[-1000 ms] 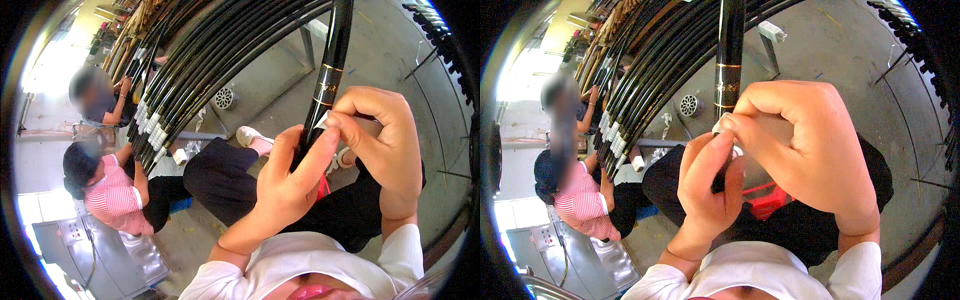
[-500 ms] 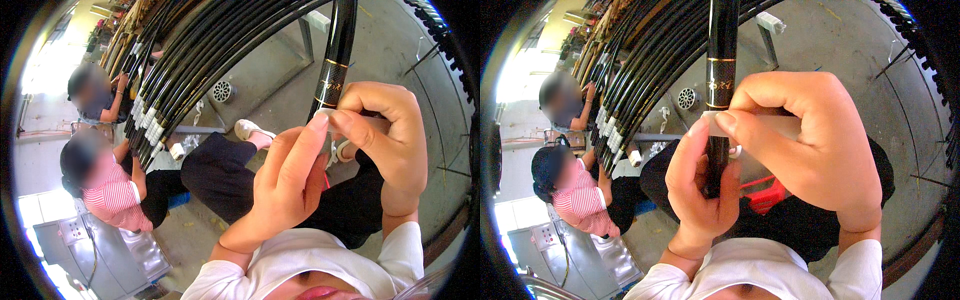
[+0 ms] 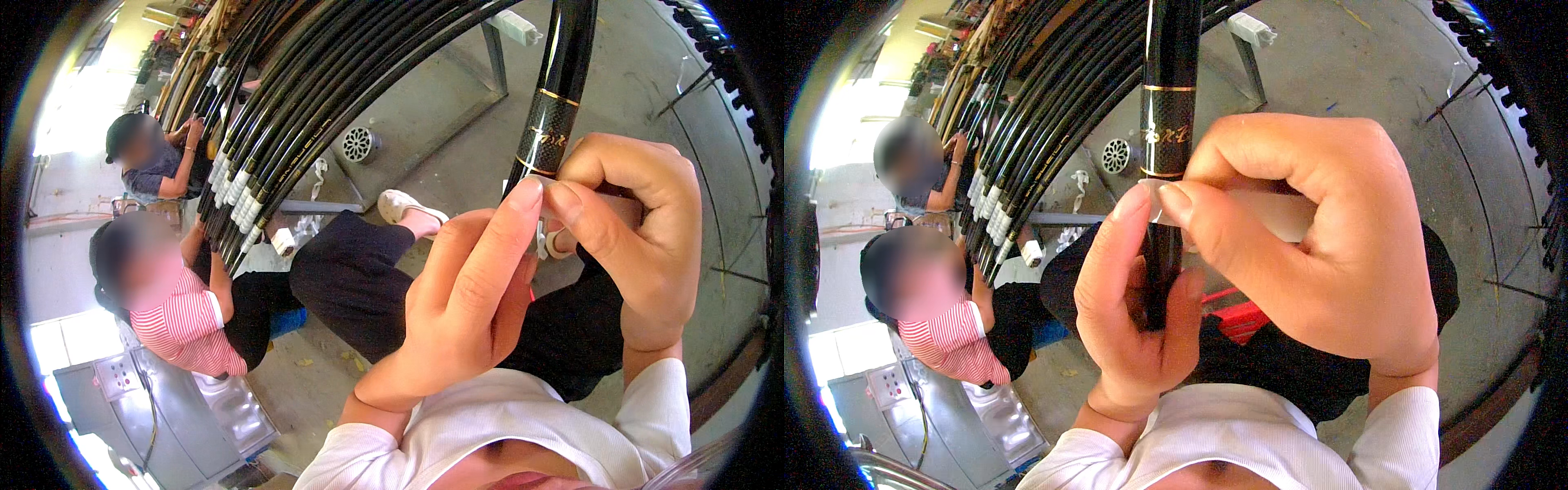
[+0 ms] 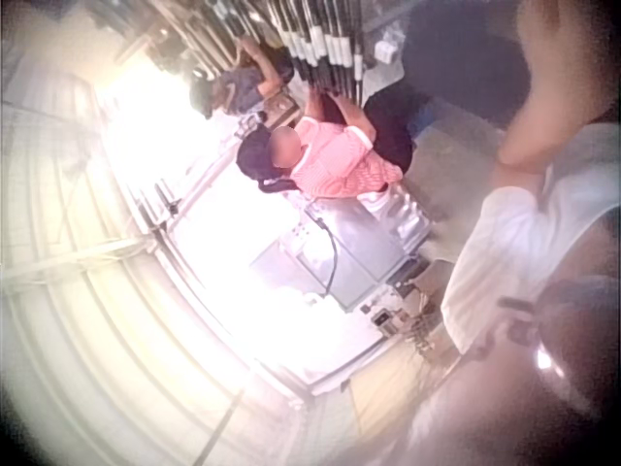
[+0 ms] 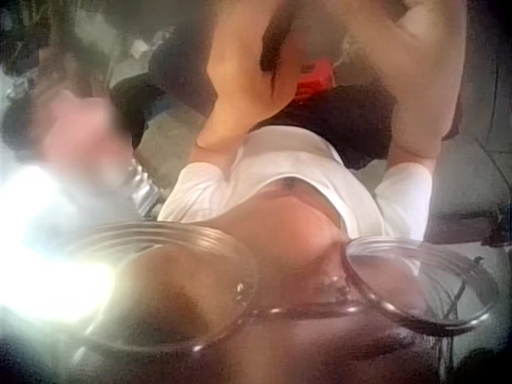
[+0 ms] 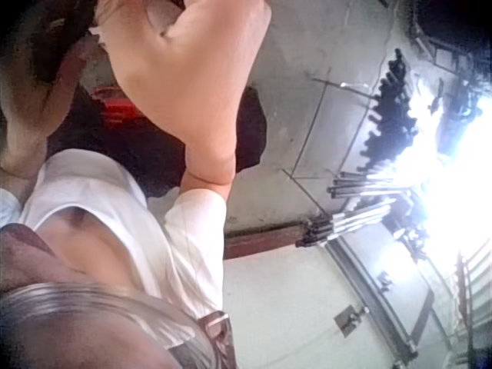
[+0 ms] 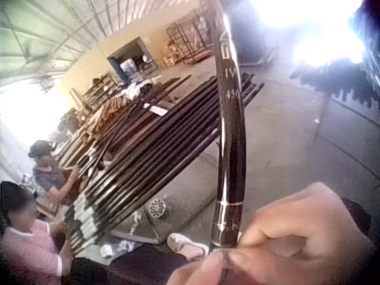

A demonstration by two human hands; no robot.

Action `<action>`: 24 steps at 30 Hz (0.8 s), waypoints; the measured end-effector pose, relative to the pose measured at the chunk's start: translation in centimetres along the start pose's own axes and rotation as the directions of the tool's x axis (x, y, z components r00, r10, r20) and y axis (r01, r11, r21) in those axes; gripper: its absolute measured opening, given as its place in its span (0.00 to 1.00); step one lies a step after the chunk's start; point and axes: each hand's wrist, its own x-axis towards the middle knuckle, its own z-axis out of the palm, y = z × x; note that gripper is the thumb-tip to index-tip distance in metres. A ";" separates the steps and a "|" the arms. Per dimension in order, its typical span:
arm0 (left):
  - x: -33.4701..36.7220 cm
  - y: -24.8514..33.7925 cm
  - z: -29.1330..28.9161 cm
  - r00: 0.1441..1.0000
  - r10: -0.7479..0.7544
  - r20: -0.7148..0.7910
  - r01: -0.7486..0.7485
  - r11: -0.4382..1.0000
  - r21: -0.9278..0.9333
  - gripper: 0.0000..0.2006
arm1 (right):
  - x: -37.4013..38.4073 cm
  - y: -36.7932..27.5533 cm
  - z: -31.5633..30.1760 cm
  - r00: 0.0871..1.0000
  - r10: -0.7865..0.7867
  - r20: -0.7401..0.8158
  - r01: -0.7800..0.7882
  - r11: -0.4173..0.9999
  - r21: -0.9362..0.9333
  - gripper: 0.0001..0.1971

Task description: The person wraps white tape around black poles by hand. They pick up individual poles from a pile, apply tape to a specific section, and then set them aside or hand them to another person.

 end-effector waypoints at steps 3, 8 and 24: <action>0.0 0.0 -0.1 1.000 0.001 0.007 -0.001 0.999 -0.033 0.26 | -0.1 -0.1 -0.1 1.000 -0.010 0.006 0.010 1.000 0.007 0.12; -0.1 0.0 0.2 0.999 0.007 -0.033 -0.010 0.995 -0.100 0.26 | -0.4 0.0 -0.2 1.000 -0.017 -0.013 0.017 1.000 0.010 0.13; -0.4 0.3 0.3 1.000 -0.010 -0.019 0.008 0.993 -0.117 0.25 | -0.4 0.2 -0.4 1.000 -0.007 -0.007 0.007 0.999 0.053 0.14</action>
